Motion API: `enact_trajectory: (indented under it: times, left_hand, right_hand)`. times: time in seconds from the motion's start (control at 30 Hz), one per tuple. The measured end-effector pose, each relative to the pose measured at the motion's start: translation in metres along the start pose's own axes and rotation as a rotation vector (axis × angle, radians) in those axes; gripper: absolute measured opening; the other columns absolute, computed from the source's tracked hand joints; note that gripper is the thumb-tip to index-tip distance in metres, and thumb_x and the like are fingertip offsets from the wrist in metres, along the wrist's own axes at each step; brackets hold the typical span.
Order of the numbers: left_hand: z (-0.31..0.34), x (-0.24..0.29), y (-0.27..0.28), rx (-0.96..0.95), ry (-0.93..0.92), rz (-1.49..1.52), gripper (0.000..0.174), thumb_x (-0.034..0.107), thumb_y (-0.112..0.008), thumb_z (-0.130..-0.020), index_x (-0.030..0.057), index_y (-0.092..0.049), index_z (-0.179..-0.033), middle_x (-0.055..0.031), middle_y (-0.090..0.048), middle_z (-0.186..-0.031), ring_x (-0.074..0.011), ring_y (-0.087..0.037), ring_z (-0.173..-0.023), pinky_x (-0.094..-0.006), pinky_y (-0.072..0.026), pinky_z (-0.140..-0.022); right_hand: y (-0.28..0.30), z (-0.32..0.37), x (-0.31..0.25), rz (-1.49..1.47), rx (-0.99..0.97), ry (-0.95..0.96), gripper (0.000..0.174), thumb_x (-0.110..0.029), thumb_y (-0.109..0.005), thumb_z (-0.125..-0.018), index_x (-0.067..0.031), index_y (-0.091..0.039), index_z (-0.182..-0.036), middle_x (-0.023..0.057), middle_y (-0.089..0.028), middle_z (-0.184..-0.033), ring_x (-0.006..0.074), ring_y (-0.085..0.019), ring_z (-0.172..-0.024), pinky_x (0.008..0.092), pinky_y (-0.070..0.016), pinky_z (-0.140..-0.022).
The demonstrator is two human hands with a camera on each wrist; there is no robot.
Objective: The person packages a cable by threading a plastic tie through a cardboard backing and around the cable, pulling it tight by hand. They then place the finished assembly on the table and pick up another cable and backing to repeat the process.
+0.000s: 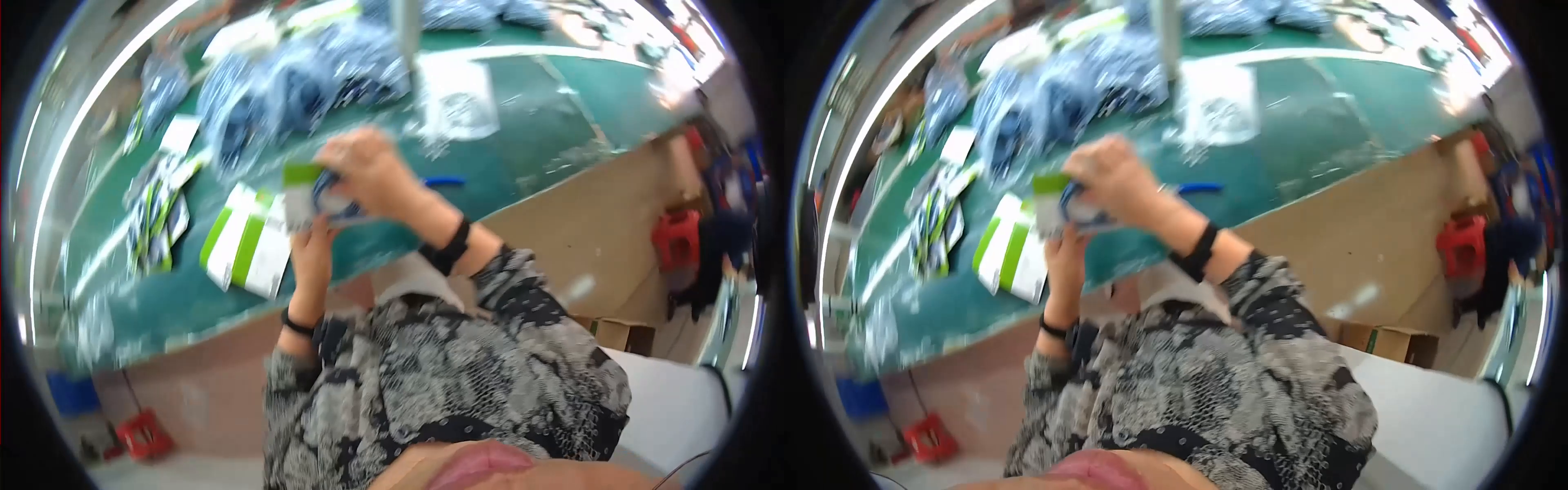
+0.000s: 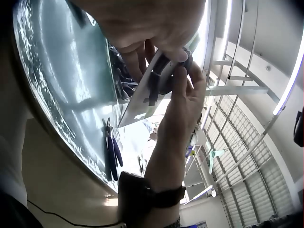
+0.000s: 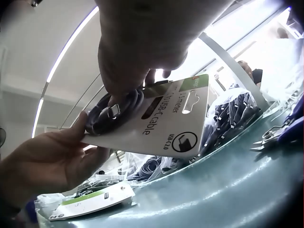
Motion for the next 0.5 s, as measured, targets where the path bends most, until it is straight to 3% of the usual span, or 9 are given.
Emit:
enact_trajectory:
  times: [0.17,0.3,0.4,0.5]
  left_hand:
    - [-0.009,-0.021,0.012,-0.069,0.053,0.066,0.023,0.016,-0.055,-0.092,-0.0013,-0.055,-0.109,-0.0065,-0.061,-0.097,-0.0141,-0.061,-0.085,-0.0306,-0.0526,-0.074]
    - [-0.006,-0.013,-0.013,-0.134,0.07,0.25,0.034,0.025,-0.052,-0.095,0.0002,-0.049,-0.118,-0.01,-0.059,-0.11,-0.0197,-0.06,-0.099,-0.0359,-0.0493,-0.086]
    - [-0.01,-0.009,-0.023,-0.183,0.032,0.479,0.043,0.029,-0.045,-0.097,0.0028,-0.039,-0.129,-0.0114,-0.05,-0.127,-0.0234,-0.051,-0.115,-0.0411,-0.0409,-0.099]
    - [-0.024,-0.029,-0.01,-0.227,0.067,0.523,0.044,0.028,-0.042,-0.097,0.0039,-0.034,-0.133,-0.0109,-0.044,-0.134,-0.0241,-0.046,-0.121,-0.0427,-0.0369,-0.103]
  right_hand:
    - [-0.022,0.011,0.002,0.108,-0.039,0.026,0.043,-0.019,-0.064,-0.075,-0.0109,-0.056,-0.116,0.0042,-0.056,-0.103,0.0203,-0.053,-0.102,0.0432,-0.0341,-0.097]
    - [-0.021,0.011,-0.002,0.214,0.023,0.049,0.034,-0.016,-0.057,-0.079,-0.0084,-0.058,-0.112,0.0046,-0.057,-0.098,0.02,-0.054,-0.098,0.0376,-0.0352,-0.096]
    - [-0.03,0.012,-0.001,0.241,0.035,0.064,0.031,-0.015,-0.054,-0.08,-0.0072,-0.059,-0.109,0.0049,-0.056,-0.096,0.0206,-0.054,-0.095,0.035,-0.0361,-0.093]
    - [-0.046,0.019,0.003,0.234,0.001,0.082,0.028,-0.015,-0.053,-0.08,-0.0064,-0.059,-0.105,0.0051,-0.055,-0.095,0.0208,-0.053,-0.093,0.0336,-0.0368,-0.09]
Point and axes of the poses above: each hand's wrist, its own z-axis away from the middle knuckle, its own y-axis out of the back of the hand, x = y × z, the point moved 6 cm from there along -z, towards the middle knuckle
